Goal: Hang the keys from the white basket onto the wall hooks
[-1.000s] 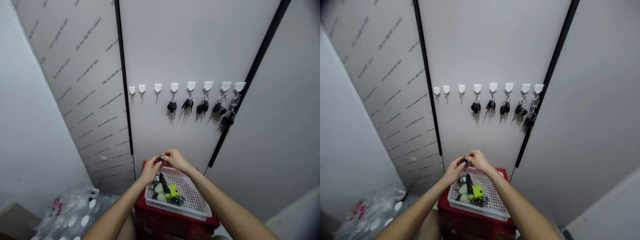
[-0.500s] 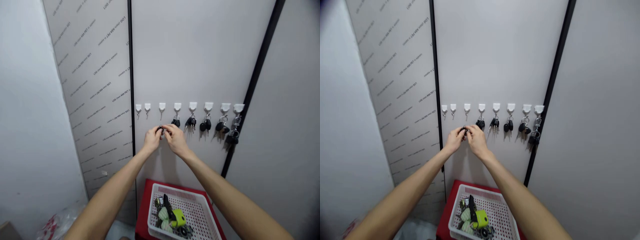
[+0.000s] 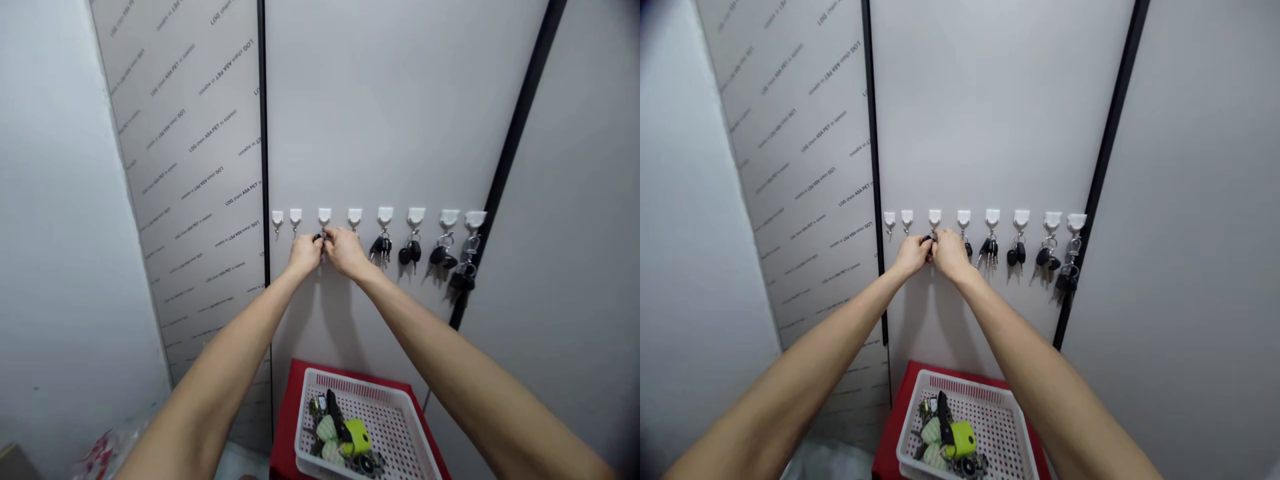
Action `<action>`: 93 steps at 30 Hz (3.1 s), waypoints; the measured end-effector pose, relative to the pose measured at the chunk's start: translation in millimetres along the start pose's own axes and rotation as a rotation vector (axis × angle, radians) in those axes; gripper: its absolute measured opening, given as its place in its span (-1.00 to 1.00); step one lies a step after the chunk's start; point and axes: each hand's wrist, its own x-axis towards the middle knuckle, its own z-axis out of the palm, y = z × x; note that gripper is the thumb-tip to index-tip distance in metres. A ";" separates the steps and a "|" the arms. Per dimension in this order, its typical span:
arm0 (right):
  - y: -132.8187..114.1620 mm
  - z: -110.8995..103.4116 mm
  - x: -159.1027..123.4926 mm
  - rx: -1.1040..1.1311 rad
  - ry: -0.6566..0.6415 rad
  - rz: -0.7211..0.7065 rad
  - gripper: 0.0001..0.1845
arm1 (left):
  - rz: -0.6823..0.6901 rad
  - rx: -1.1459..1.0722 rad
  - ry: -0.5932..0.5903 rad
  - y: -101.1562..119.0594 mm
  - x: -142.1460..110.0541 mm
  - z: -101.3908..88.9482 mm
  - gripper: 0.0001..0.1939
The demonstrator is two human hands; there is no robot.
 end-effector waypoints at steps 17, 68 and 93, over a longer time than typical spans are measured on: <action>44.6 93.2 -202.7 0.243 -0.763 0.095 -0.77 | -0.195 0.046 -0.479 -120.9 -176.9 56.7 -0.78; 13.3 14.0 -100.3 1.175 -0.190 0.412 -0.79 | -0.141 -0.640 -0.253 -36.7 -134.6 35.0 -0.77; -45.6 54.1 16.8 0.512 0.091 0.349 -0.92 | -0.221 -0.757 -0.065 -55.2 -25.7 -25.4 -0.86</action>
